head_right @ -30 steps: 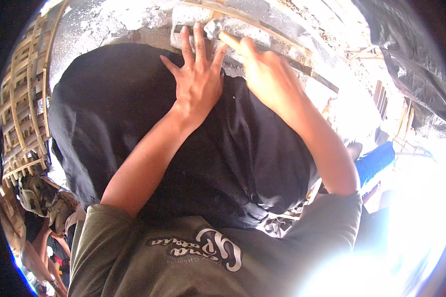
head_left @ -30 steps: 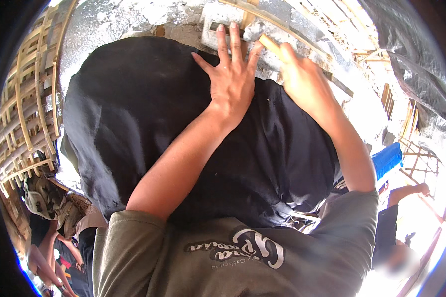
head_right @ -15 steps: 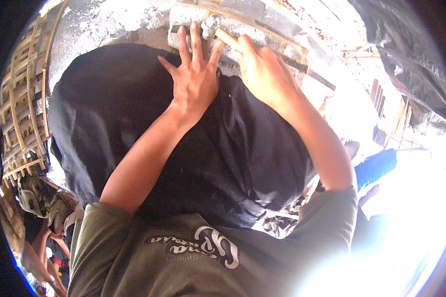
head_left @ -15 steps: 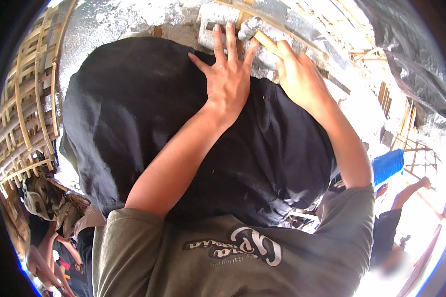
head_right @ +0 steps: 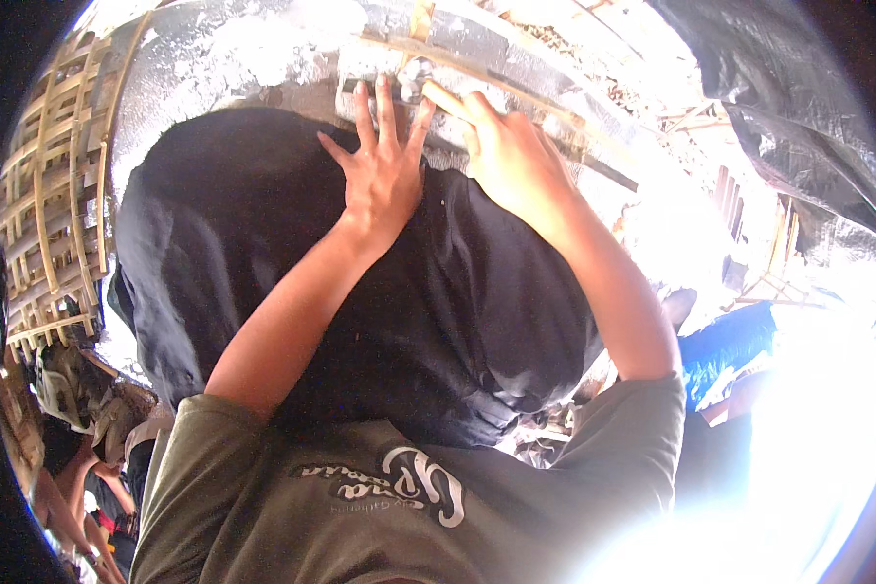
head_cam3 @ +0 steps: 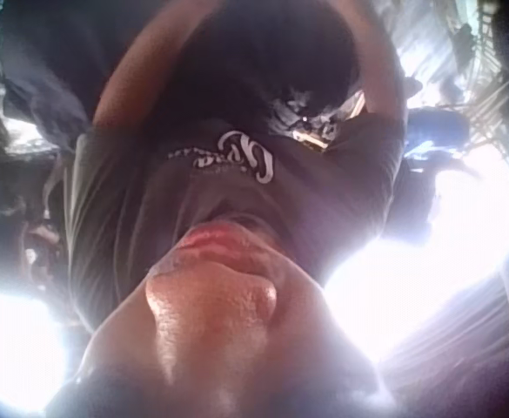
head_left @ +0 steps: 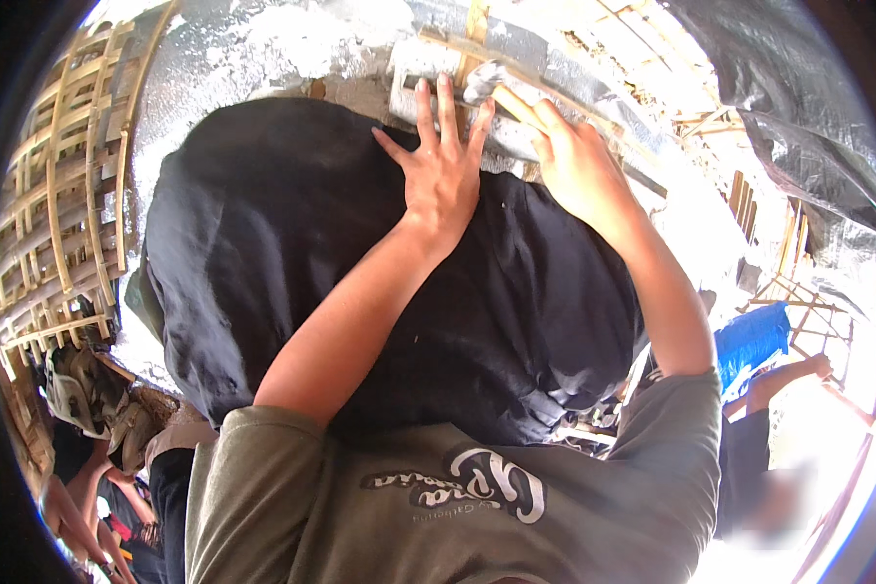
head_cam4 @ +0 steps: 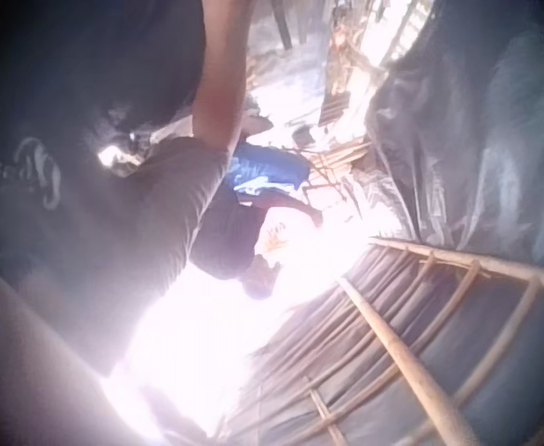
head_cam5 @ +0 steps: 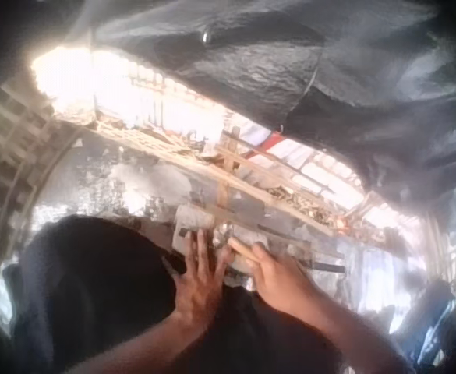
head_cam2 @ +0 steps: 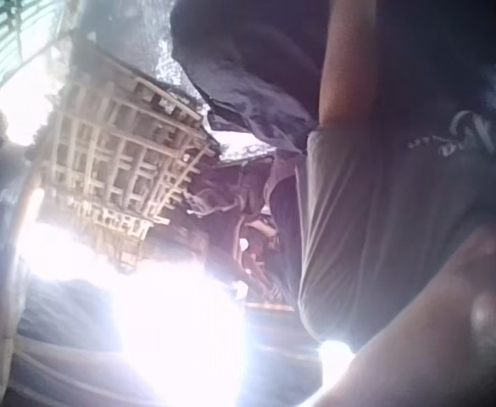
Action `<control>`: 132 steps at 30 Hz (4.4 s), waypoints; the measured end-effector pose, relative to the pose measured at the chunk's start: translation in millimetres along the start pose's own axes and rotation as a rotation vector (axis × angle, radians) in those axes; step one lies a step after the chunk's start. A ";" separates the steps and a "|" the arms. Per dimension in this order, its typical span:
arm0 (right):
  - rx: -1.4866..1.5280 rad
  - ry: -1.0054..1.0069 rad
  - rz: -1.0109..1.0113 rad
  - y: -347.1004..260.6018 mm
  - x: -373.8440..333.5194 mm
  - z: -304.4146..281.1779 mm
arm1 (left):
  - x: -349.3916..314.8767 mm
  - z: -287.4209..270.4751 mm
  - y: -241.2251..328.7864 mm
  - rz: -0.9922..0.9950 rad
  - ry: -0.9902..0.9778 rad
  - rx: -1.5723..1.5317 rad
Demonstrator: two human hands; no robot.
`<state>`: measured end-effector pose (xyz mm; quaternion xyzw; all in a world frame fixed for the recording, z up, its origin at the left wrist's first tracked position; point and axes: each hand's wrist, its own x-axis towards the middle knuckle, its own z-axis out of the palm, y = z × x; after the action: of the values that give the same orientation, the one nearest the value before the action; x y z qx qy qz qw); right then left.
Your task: The person secures thin wooden strips to a curved roof framework using a hammer and nails. They position each strip, hold it in place, and drive nails through the wood into the underlying structure. A black plastic sheet is draped over part of the framework during the process.
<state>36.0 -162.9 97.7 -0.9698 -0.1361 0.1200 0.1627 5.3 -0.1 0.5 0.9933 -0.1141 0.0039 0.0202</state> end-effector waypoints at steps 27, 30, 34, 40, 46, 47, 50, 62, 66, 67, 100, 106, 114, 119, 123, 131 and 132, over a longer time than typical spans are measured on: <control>-0.071 0.203 0.432 47.3 2.3 12.5 | -4.5 -13.2 -3.9 -0.005 -0.007 -0.176; -0.057 0.178 0.441 56.3 3.7 15.6 | -2.8 -7.0 -3.3 0.001 0.027 -0.164; -0.068 0.175 0.418 65.0 6.1 18.7 | -3.6 -4.8 -3.5 0.015 0.057 -0.179; -0.040 0.164 0.402 75.4 8.9 22.3 | -2.7 -5.2 -3.8 0.017 0.057 -0.179; -0.033 0.159 0.402 75.6 8.2 22.7 | -2.2 -5.4 -3.4 0.002 0.029 -0.164; -0.049 0.148 0.406 71.7 8.6 20.9 | -2.1 -4.4 -3.9 0.000 0.036 -0.163; -0.074 0.146 0.393 70.6 6.7 18.6 | -1.3 -3.7 -2.4 0.003 0.048 -0.167; -0.068 0.121 0.442 57.6 3.3 16.2 | -1.8 -6.4 -4.1 0.009 0.044 -0.219; -0.045 0.175 0.404 73.7 2.2 22.0 | -1.4 -11.7 -3.9 0.027 0.191 -0.335; -0.043 0.179 0.398 72.0 3.1 21.3 | -1.7 -8.6 -5.0 0.039 0.279 -0.371; 0.008 0.235 0.378 74.5 4.2 23.7 | -8.3 6.5 -41.3 -0.709 -0.537 -2.078; -0.010 0.198 0.399 74.5 6.4 22.4 | -8.6 6.5 -22.9 -0.590 -0.406 -1.759; -0.036 0.214 0.387 76.5 7.3 25.8 | -12.6 8.9 -6.2 -0.586 -0.164 -1.724; -0.056 0.327 0.314 81.7 5.8 30.2 | -12.3 10.3 -2.2 -0.594 -0.149 -1.751; -0.034 0.461 0.287 67.9 -1.8 13.8 | -11.9 7.3 -2.5 -0.606 -0.148 -1.741; 0.186 0.464 0.353 56.1 -13.4 -25.2 | -13.6 6.9 -3.5 -0.612 -0.150 -1.731; 0.187 0.436 0.362 64.8 -15.5 -29.2 | -13.1 6.6 -3.5 -0.605 -0.146 -1.730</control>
<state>44.1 -234.9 104.9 -0.9621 0.0888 -0.0522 0.2526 -6.7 6.0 -6.4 0.6172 0.1866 -0.1511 0.7493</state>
